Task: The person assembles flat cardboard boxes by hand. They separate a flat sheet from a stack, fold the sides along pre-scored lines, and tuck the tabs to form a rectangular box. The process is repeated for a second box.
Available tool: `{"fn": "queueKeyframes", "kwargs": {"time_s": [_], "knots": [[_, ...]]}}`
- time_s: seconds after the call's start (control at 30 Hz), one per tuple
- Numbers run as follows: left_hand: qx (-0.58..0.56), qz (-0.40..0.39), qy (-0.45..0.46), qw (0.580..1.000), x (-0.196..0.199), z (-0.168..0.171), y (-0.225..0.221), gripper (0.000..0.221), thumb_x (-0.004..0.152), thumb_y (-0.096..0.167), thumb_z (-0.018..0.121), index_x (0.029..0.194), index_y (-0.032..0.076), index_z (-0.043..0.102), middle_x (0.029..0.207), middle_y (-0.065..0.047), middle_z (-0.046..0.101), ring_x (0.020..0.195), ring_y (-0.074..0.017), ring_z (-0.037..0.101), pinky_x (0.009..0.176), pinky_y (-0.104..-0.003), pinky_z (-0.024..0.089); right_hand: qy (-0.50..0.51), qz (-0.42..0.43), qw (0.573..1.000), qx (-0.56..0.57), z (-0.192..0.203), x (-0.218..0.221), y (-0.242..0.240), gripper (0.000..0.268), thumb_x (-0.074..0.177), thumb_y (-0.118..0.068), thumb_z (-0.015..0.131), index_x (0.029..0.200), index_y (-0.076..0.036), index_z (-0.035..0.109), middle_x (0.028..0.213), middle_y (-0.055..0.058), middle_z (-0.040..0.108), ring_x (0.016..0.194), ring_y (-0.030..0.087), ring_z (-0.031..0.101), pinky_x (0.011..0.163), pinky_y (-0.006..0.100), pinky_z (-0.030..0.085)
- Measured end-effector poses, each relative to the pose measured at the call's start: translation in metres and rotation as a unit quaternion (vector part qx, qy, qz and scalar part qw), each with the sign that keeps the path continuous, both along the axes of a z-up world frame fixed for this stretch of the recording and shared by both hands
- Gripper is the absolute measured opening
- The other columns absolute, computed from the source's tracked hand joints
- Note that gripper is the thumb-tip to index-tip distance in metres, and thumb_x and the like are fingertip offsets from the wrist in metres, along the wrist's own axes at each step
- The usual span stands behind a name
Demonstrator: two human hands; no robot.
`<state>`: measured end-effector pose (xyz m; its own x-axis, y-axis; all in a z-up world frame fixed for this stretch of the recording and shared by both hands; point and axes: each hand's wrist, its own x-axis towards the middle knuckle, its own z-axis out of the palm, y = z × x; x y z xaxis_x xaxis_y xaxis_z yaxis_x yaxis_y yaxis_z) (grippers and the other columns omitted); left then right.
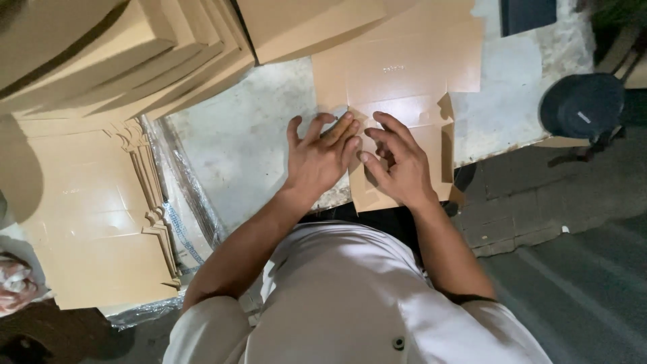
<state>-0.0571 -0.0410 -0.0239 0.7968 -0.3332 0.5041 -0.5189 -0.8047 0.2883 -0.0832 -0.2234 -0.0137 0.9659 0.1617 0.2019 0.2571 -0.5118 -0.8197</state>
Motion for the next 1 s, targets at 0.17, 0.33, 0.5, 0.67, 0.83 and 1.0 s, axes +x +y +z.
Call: {"fn": "queueKeyframes", "kwargs": {"time_s": [0.17, 0.33, 0.5, 0.67, 0.83, 1.0], "knots": [[-0.006, -0.012, -0.014, 1.000, -0.003, 0.006, -0.003, 0.030, 0.102, 0.034, 0.054, 0.102, 0.016, 0.078, 0.101, 0.002, 0.076, 0.102, -0.0148, 0.059, 0.099, -0.055, 0.028, 0.005, -0.001, 0.999, 0.043, 0.015, -0.011, -0.002, 0.026, 0.090, -0.013, 0.072, 0.114, -0.003, 0.069, 0.128, 0.017, 0.062, 0.087, 0.030, 0.069, 0.072, 0.038, 0.057], [-0.028, -0.045, -0.027, 0.998, -0.012, -0.004, -0.002, 0.028, 0.101, 0.030, 0.057, 0.107, 0.008, 0.074, 0.107, -0.010, 0.074, 0.109, -0.0228, 0.060, 0.100, -0.058, 0.026, 0.074, -0.010, 0.963, 0.261, 0.043, -0.039, -0.038, 0.028, 0.095, -0.005, 0.061, 0.120, 0.006, 0.060, 0.125, 0.022, 0.060, 0.083, 0.018, 0.062, 0.075, 0.035, 0.054], [-0.037, -0.088, 0.026, 0.995, -0.018, 0.005, 0.010, 0.029, 0.102, 0.034, 0.057, 0.105, 0.012, 0.075, 0.109, -0.009, 0.074, 0.106, -0.0204, 0.061, 0.095, -0.049, 0.031, 0.021, -0.153, 0.982, 0.109, 0.044, -0.018, -0.111, 0.032, 0.101, -0.008, 0.064, 0.130, 0.005, 0.057, 0.107, 0.021, 0.060, 0.090, 0.027, 0.059, 0.076, 0.038, 0.049], [-0.051, -0.123, 0.063, 0.989, -0.034, 0.007, 0.027, 0.022, 0.098, 0.033, 0.063, 0.097, 0.016, 0.078, 0.107, -0.005, 0.076, 0.107, -0.0191, 0.062, 0.096, -0.047, 0.030, 0.117, -0.211, 0.969, -0.054, 0.021, -0.011, -0.126, 0.048, 0.096, -0.014, 0.074, 0.134, 0.006, 0.052, 0.124, 0.029, 0.059, 0.111, 0.043, 0.060, 0.091, 0.052, 0.053], [-0.111, -0.085, 0.120, 0.983, -0.050, -0.002, 0.032, 0.025, 0.101, 0.040, 0.057, 0.113, 0.024, 0.073, 0.120, 0.001, 0.072, 0.111, -0.0166, 0.062, 0.097, -0.043, 0.030, 0.050, -0.209, 0.975, -0.054, 0.007, -0.025, -0.114, 0.057, 0.086, 0.013, 0.072, 0.136, 0.013, 0.044, 0.110, 0.032, 0.062, 0.103, 0.044, 0.064, 0.085, 0.056, 0.055], [-0.193, 0.068, 0.205, 0.957, -0.047, 0.029, 0.018, 0.046, 0.099, 0.028, 0.063, 0.134, 0.000, 0.054, 0.138, -0.024, 0.054, 0.123, -0.0409, 0.049, 0.100, -0.053, 0.037, 0.040, -0.275, 0.956, 0.093, -0.016, -0.028, -0.102, 0.039, 0.084, 0.012, 0.073, 0.119, 0.001, 0.058, 0.097, 0.012, 0.064, 0.087, 0.017, 0.060, 0.080, 0.035, 0.055]]}}
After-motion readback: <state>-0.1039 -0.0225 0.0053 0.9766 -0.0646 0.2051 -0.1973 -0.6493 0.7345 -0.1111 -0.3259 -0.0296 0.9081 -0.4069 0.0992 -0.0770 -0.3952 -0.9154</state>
